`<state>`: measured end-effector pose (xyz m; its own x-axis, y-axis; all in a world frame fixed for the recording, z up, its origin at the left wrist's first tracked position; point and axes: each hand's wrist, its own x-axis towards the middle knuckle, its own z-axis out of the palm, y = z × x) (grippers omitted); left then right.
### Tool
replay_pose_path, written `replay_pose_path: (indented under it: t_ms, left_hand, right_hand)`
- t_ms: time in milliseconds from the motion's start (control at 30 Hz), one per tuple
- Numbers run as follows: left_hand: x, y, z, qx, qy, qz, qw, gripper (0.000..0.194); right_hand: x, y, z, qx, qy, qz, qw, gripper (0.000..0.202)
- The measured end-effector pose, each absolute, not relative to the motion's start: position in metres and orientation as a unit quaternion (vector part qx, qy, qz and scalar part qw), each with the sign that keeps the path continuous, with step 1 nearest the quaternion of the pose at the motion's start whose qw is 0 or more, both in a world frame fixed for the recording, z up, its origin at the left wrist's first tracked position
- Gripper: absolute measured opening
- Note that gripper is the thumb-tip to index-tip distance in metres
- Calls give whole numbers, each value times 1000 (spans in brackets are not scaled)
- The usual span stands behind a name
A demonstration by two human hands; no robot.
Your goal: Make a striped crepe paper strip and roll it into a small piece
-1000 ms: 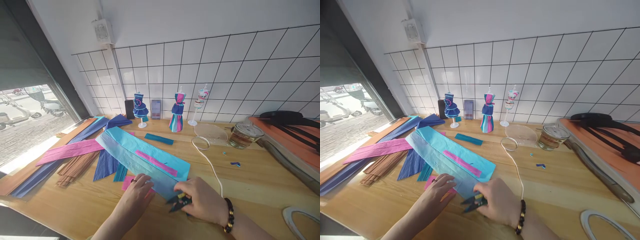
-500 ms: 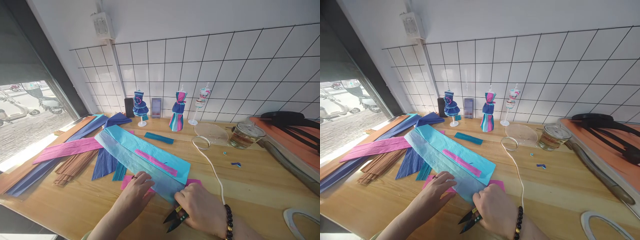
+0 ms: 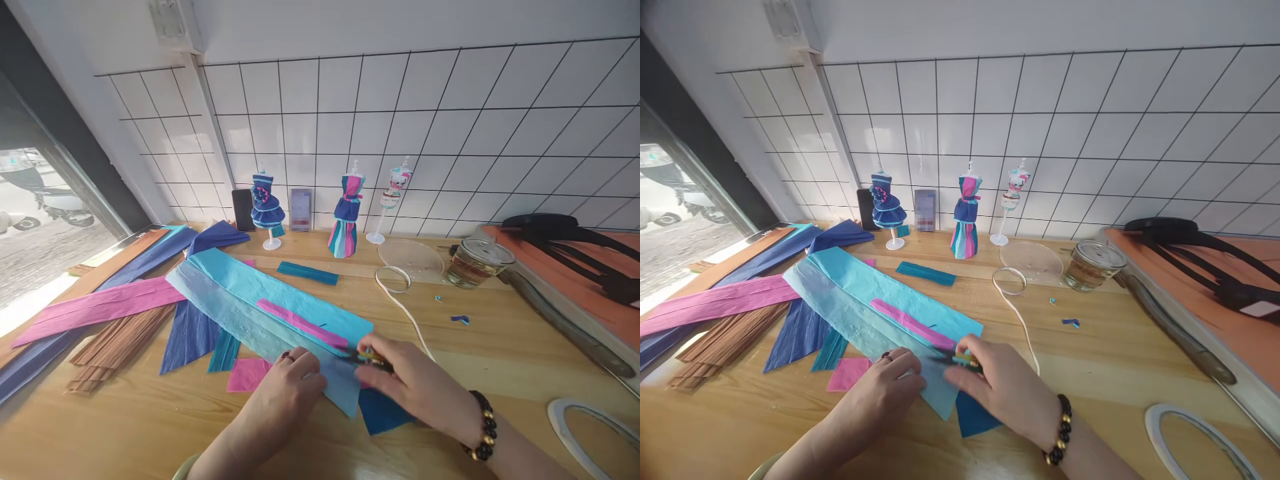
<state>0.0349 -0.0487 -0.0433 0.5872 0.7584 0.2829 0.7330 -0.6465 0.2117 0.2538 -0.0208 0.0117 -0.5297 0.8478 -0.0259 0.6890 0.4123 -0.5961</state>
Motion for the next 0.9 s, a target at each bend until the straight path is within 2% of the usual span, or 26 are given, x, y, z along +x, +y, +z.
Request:
replay_pose_path:
  t_ms: [100,233,367,533,900]
  left_hand:
    - [33,-49,-43,892,410,189,26,19]
    - [31,-48,-40,894,403,193,38,20]
    - [30,-46,-41,894,392,205,71,21]
    - [28,-46,-47,892,388,217,80,19]
    - [30,-45,-41,892,380,234,70,24]
  right_hand:
    - [261,-17,19,-501,-806,281,145,32]
    - [269,-24,11,-482,-838,221,127,21]
    - [279,-39,-11,-436,-886,46,153,33]
    - [290,-59,-34,-409,-896,-127,123,39]
    - [280,-66,-35,-392,-902,-167,77,38]
